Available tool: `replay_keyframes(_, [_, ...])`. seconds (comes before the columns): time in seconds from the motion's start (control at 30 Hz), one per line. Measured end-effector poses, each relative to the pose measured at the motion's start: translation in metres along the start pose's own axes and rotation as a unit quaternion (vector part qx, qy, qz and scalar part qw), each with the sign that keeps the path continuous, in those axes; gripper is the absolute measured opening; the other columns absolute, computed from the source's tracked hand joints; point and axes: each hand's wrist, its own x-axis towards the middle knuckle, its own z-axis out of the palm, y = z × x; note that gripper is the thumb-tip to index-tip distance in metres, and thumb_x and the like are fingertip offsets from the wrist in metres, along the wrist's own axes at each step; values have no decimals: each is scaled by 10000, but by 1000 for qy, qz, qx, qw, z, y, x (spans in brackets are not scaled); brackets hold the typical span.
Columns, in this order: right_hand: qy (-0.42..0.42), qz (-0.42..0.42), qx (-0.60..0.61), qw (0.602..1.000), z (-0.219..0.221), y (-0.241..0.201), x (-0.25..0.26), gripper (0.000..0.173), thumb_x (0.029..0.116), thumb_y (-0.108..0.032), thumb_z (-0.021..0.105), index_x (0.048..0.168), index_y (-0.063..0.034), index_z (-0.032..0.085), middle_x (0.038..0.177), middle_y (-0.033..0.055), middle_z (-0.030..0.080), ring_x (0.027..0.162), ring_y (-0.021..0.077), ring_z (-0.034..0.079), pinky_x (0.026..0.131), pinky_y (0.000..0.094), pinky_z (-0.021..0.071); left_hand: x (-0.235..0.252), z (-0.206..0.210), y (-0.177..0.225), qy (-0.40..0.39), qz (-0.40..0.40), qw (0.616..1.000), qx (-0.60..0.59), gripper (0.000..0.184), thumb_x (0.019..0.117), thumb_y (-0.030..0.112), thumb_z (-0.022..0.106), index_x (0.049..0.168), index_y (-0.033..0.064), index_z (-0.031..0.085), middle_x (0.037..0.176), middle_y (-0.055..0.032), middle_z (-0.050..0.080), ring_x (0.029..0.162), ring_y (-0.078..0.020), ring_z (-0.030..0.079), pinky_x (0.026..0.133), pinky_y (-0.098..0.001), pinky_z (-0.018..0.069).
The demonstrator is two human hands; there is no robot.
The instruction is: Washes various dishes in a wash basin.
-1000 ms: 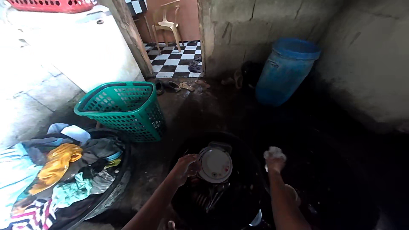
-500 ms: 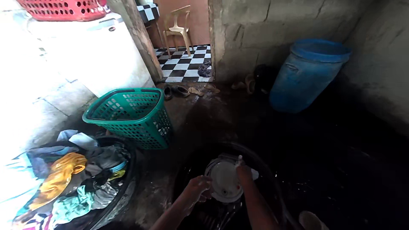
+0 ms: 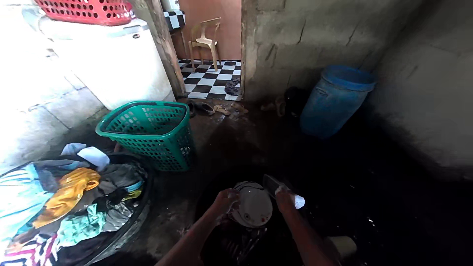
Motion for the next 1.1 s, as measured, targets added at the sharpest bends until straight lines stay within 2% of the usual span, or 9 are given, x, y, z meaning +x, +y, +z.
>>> replay_keyframes(0.2, [-23,-17,-24,999,-70,0,-68,624,1009,-133,575,1539,73,318,1480,315,475,1322,473,530,1034,605,474,-5,8,-2,19,16,1000,-3,368,1063,159,521,1397,5,511,1285,-229,594,1068,-299,610,881,-460,509])
replay_keyframes(0.37, [-3,-77,183,980,-96,-11,-133,605,1027,-275,624,1480,80,437,1484,295,496,1393,403,489,1168,506,384,-2,28,-17,15,-16,991,-135,732,1049,389,564,1619,129,186,1609,-262,300,1427,-479,370,1042,-684,401])
replay_keyframes(0.43, [31,-117,306,944,-89,-17,-155,557,1002,-217,664,1430,94,489,1417,307,547,1349,397,528,1158,489,400,-1,35,-21,1,10,978,-208,704,1061,403,523,1620,153,175,1575,-256,355,1379,-455,439,1019,-656,446])
replay_keyframes(0.5, [36,-145,376,914,-82,-22,-170,504,983,-152,675,1388,105,519,1359,309,580,1296,389,560,1129,479,427,-2,41,-19,9,51,966,-254,532,1088,335,463,1537,83,329,1343,-243,573,1132,-354,628,905,-535,550])
replay_keyframes(0.63, [-31,-153,360,920,-96,-21,-177,461,999,-163,660,1377,72,541,1367,289,577,1291,375,559,1120,493,426,-13,41,-2,41,54,971,-229,341,1086,170,450,1367,-22,480,1098,-211,659,896,-271,676,787,-441,574])
replay_keyframes(0.83, [18,-97,605,790,-122,-9,-174,335,1037,-163,606,1317,16,559,1094,167,637,891,211,621,789,376,541,-34,48,-20,43,6,990,-138,371,1071,160,468,1400,-11,467,1180,-221,634,1015,-323,631,838,-508,534])
replay_keyframes(0.93, [79,-105,683,718,-117,-21,-173,276,1020,-98,616,1256,40,581,1005,148,658,810,170,638,725,330,557,-41,51,-30,29,20,991,-128,370,1050,89,459,1412,9,453,1120,-183,649,928,-260,653,802,-444,555])
replay_keyframes(1.0, [103,-141,660,730,-105,-33,-171,313,1013,-81,619,1285,66,574,1088,182,674,925,193,671,832,346,575,-45,48,-31,-14,34,991,-128,471,998,37,510,1461,40,421,1166,-189,649,954,-266,655,813,-444,550])
replay_keyframes(1.1, [124,-203,453,859,-72,-49,-175,443,1048,-211,569,1364,100,561,1344,277,613,1283,329,586,1132,430,440,-50,50,-33,-104,108,969,-194,450,896,46,535,1344,56,497,1060,-125,706,908,-225,703,779,-417,601])
